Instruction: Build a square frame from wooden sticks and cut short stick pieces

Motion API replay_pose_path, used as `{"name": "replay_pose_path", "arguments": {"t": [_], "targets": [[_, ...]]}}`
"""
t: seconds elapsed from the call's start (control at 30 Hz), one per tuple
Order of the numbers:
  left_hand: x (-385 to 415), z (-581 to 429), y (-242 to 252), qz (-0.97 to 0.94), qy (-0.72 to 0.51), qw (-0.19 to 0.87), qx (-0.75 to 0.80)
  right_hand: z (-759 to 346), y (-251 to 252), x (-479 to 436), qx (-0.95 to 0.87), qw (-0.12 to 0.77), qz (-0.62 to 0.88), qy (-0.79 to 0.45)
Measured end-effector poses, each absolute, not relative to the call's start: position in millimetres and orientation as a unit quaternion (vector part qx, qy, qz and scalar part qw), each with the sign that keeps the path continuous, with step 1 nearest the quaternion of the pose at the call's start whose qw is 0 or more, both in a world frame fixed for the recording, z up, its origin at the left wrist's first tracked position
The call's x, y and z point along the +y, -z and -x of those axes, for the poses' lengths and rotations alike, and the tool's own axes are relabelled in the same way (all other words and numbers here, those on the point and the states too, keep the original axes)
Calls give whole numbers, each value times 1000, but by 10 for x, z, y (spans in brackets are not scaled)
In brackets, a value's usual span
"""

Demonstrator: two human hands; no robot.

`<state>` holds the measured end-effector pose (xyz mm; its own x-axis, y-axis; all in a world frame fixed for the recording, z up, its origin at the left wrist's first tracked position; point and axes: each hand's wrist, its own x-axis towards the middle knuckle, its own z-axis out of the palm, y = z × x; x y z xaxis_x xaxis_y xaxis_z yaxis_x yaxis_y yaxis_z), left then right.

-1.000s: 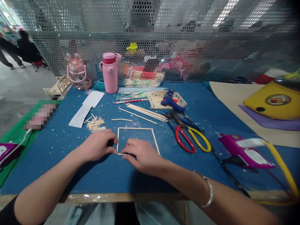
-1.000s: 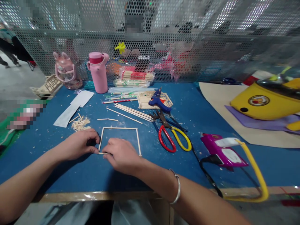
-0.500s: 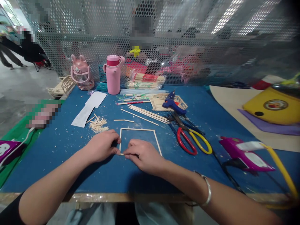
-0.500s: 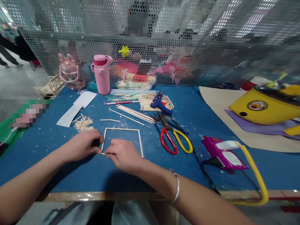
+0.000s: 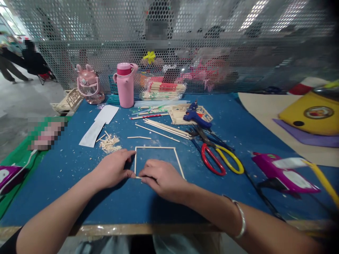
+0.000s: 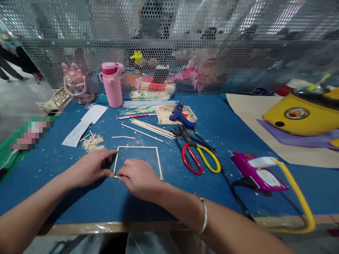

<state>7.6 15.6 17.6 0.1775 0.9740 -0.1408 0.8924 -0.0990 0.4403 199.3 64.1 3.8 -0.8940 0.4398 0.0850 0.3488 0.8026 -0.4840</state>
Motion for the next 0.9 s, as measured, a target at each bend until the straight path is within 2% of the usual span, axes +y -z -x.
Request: {"name": "replay_pose_path", "arguments": {"t": [0.53, 0.9], "targets": [[165, -48, -153, -751, -88, 212, 619, -1982, -72, 658, -946, 60, 213, -236], [162, -58, -160, -753, -83, 208, 619, -1979, -64, 664, -944, 66, 215, -243]]}}
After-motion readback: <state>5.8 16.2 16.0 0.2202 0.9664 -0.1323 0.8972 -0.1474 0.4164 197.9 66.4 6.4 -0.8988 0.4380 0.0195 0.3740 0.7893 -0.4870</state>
